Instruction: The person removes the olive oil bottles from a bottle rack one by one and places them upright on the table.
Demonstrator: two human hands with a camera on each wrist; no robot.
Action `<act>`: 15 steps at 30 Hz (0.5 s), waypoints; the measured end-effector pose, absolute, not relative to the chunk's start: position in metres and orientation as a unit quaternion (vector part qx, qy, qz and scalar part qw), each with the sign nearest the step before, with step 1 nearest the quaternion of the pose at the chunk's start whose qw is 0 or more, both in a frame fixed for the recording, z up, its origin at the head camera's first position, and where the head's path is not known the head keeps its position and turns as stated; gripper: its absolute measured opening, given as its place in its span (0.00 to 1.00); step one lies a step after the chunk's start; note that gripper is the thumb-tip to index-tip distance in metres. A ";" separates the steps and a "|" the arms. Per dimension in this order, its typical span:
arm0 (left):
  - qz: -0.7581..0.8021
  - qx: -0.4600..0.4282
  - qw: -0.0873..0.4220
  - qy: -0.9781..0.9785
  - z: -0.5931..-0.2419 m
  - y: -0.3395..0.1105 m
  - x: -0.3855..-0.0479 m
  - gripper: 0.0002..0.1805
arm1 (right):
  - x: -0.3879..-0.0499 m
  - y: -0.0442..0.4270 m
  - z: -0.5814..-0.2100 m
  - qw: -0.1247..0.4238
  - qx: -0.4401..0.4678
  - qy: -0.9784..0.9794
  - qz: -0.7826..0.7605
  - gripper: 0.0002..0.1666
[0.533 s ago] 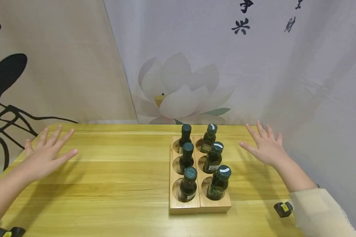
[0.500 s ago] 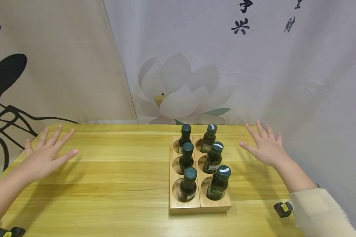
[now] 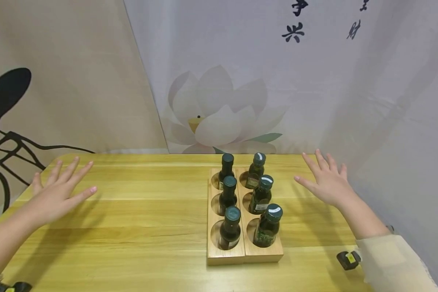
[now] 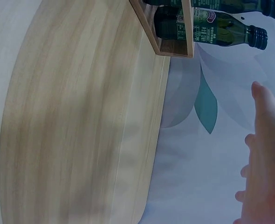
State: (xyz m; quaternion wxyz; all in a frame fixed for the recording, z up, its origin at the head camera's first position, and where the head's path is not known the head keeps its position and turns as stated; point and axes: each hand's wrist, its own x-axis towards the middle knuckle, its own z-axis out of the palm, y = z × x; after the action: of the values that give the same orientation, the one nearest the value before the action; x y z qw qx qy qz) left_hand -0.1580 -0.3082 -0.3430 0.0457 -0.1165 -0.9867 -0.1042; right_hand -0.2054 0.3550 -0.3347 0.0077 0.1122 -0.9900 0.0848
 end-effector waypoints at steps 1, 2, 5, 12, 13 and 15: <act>-0.103 -0.117 0.046 -0.987 -0.343 -0.308 -0.158 0.42 | -0.205 0.355 -0.335 0.009 0.113 -0.990 0.085 0.48; -0.102 -0.118 0.045 -0.987 -0.343 -0.307 -0.158 0.42 | -0.205 0.354 -0.335 0.011 0.113 -0.990 0.086 0.48; -0.103 -0.120 0.045 -0.986 -0.343 -0.306 -0.157 0.42 | -0.204 0.353 -0.334 0.016 0.115 -0.990 0.086 0.48; -0.108 -0.119 0.051 -0.986 -0.341 -0.300 -0.155 0.42 | -0.196 0.349 -0.330 0.038 0.129 -0.987 0.089 0.48; -0.109 -0.119 0.054 -0.985 -0.341 -0.298 -0.155 0.42 | -0.194 0.349 -0.330 0.044 0.133 -0.986 0.089 0.48; -0.112 -0.120 0.060 -0.985 -0.340 -0.295 -0.154 0.41 | -0.190 0.348 -0.329 0.057 0.142 -0.984 0.094 0.48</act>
State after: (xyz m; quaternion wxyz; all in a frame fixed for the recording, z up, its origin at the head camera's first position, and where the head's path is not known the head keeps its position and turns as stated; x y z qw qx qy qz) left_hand -0.1537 -0.2951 -0.3404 0.0603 -0.1196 -0.9847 -0.1116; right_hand -0.1904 0.3484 -0.3287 0.0569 0.1419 -0.9838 0.0936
